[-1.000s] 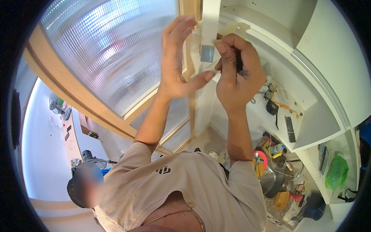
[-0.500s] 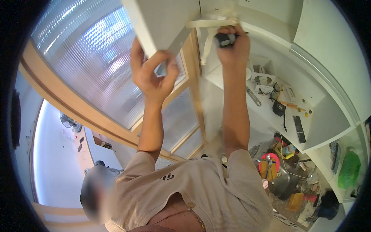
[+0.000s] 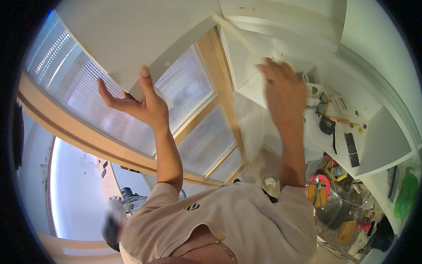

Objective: The person installs a white cabinet door by aligning it with the frame and securing it with screws. They use a screwdriver to tighten the screws and repeatedly test the door's movement to ensure proper alignment.

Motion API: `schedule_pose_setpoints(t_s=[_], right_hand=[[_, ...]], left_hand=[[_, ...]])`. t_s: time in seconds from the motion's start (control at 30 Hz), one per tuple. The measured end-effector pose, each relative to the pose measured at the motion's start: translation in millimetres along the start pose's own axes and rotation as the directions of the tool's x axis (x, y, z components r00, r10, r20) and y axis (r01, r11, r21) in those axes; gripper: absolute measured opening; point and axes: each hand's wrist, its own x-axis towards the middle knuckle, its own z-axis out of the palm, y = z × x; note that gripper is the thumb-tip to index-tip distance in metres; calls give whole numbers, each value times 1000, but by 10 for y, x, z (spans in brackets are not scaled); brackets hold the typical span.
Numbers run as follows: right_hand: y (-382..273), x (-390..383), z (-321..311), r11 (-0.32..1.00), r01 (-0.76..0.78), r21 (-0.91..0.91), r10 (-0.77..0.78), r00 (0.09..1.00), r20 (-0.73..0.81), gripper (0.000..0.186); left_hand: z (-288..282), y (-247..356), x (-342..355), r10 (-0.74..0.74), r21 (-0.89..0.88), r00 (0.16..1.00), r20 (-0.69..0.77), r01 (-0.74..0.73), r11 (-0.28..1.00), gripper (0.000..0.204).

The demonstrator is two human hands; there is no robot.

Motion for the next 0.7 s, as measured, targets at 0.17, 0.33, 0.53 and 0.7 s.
schedule_pose_setpoints(t_s=[0.17, 0.33, 0.53, 0.7], right_hand=[[365, -314, -906, 896, -386, -220, 393, 919, -14, 12], [245, -583, -1207, 726, -581, 368, 574, 807, 140, 11], [-731, -161, -495, 650, -308, 694, 179, 950, 255, 38], [-1060, 80, -112, 760, -44, 648, -20, 996, 92, 77]], left_hand=[[-53, -108, 87, -6, 57, 1000, 14, 5, 998, 77], [-131, -27, -21, -184, -300, 973, 140, 219, 928, 62], [-167, 359, -91, -158, -413, 908, 388, 325, 851, 60], [-122, 402, -37, -47, -673, 870, 491, 413, 613, 74]])
